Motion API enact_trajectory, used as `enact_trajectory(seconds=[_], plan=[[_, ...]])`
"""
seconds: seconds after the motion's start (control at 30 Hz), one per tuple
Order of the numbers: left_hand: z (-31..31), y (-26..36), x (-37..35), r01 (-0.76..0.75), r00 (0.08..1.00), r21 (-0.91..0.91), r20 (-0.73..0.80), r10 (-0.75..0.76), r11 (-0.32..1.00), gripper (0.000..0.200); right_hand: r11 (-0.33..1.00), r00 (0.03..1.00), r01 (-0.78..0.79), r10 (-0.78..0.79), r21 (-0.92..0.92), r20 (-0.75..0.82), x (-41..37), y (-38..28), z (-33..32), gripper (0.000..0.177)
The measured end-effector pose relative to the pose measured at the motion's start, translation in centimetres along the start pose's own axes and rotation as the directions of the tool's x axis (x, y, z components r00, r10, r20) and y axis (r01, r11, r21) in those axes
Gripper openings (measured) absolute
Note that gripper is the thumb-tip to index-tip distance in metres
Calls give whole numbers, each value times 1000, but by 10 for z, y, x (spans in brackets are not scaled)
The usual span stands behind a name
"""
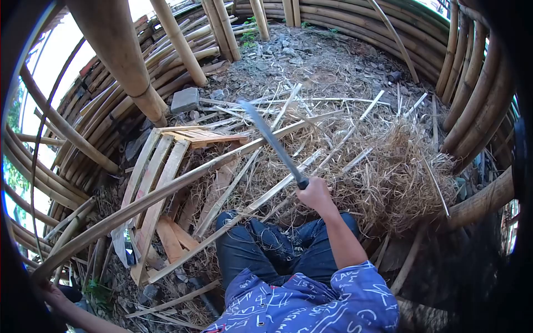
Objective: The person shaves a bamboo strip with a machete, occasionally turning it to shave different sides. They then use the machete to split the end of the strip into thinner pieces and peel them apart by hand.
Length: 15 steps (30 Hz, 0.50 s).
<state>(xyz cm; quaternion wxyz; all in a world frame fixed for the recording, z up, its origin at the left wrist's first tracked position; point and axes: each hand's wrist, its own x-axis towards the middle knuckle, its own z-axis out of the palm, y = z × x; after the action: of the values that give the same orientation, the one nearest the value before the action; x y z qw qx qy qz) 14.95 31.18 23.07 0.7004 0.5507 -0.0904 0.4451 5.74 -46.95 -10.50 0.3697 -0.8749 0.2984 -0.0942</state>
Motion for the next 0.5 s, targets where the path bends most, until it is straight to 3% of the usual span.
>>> enact_trajectory(seconds=[0.03, 0.1, 0.13, 0.23, 0.3, 0.37, 0.43, 0.5], plan=[[1, 0, 2, 2, 1000, 0, 3, -2, 1000, 31, 1000, 1000, -7, 7, 5, -1, -4, -14, -9, 21], [2, -4, 1, 4, 1000, 3, 0, -4, 1000, 31, 986, 984, 161, -157, -42, 84, -5, -35, -27, 26], [1, -5, 1, 3, 1000, 7, -5, -3, 1000, 31, 965, 976, 217, -214, -151, 31, -2, -34, -27, 22], [3, -2, -1, -5, 1000, 8, -11, 5, 1000, 31, 938, 974, 217, -189, -271, 125, 22, -11, -54, 21], [9, 2, 0, 0, 1000, 24, 1, 0, 1000, 31, 961, 994, -97, 107, -259, 22, 51, 55, -62, 24], [11, -1, -1, 6, 1000, 25, -10, -6, 1000, 31, 836, 836, -548, 545, 22, 64, 71, 143, -46, 32], [13, -3, -1, 1, 1000, -8, -11, -1, 1000, 31, 940, 941, -324, 309, -106, -140, 89, 144, -24, 35], [17, -3, 6, 15, 1000, 26, -7, -15, 1000, 31, 950, 945, -308, 312, 48, -101, 92, 139, -18, 29]])
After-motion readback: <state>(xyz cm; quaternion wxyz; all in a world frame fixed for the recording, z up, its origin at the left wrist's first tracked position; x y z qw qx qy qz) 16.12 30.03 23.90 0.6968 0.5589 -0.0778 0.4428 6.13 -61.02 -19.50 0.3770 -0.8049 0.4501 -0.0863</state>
